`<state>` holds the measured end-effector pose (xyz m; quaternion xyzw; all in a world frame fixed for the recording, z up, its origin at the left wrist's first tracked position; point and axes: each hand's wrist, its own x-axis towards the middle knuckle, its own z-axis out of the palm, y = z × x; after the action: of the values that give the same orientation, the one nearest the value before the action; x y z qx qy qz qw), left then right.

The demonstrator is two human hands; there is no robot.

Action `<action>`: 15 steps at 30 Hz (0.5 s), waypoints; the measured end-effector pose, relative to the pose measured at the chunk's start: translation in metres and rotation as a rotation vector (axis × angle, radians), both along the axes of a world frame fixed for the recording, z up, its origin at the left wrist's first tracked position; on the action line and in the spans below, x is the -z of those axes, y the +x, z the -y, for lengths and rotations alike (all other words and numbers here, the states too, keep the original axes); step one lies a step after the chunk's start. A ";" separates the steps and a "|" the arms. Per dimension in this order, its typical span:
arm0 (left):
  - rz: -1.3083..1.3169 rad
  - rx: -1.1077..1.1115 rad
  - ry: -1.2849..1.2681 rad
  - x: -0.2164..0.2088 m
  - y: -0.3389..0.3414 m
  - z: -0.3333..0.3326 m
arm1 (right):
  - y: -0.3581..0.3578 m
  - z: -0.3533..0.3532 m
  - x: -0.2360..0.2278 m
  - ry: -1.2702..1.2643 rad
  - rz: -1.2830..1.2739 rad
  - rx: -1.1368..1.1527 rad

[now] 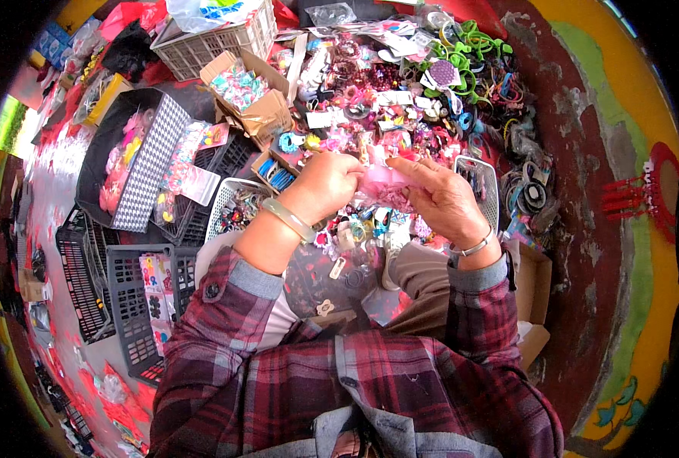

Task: The person sits on the floor surrounded by baskets of hair accessories and sorts through them. They pick up various items, including pink and yellow scrunchies, and place them into small plastic bags. The person handles the items one by one, organizing them into the bags.

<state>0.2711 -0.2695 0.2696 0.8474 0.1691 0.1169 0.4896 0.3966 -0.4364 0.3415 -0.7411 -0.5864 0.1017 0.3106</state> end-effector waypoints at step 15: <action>0.001 0.135 0.180 -0.004 -0.002 0.012 | -0.012 -0.003 0.008 0.029 0.341 -0.083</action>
<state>0.2690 -0.2810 0.2740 0.8972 0.1003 0.0990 0.4184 0.3843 -0.4329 0.3334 -0.7183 -0.6621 -0.0214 0.2127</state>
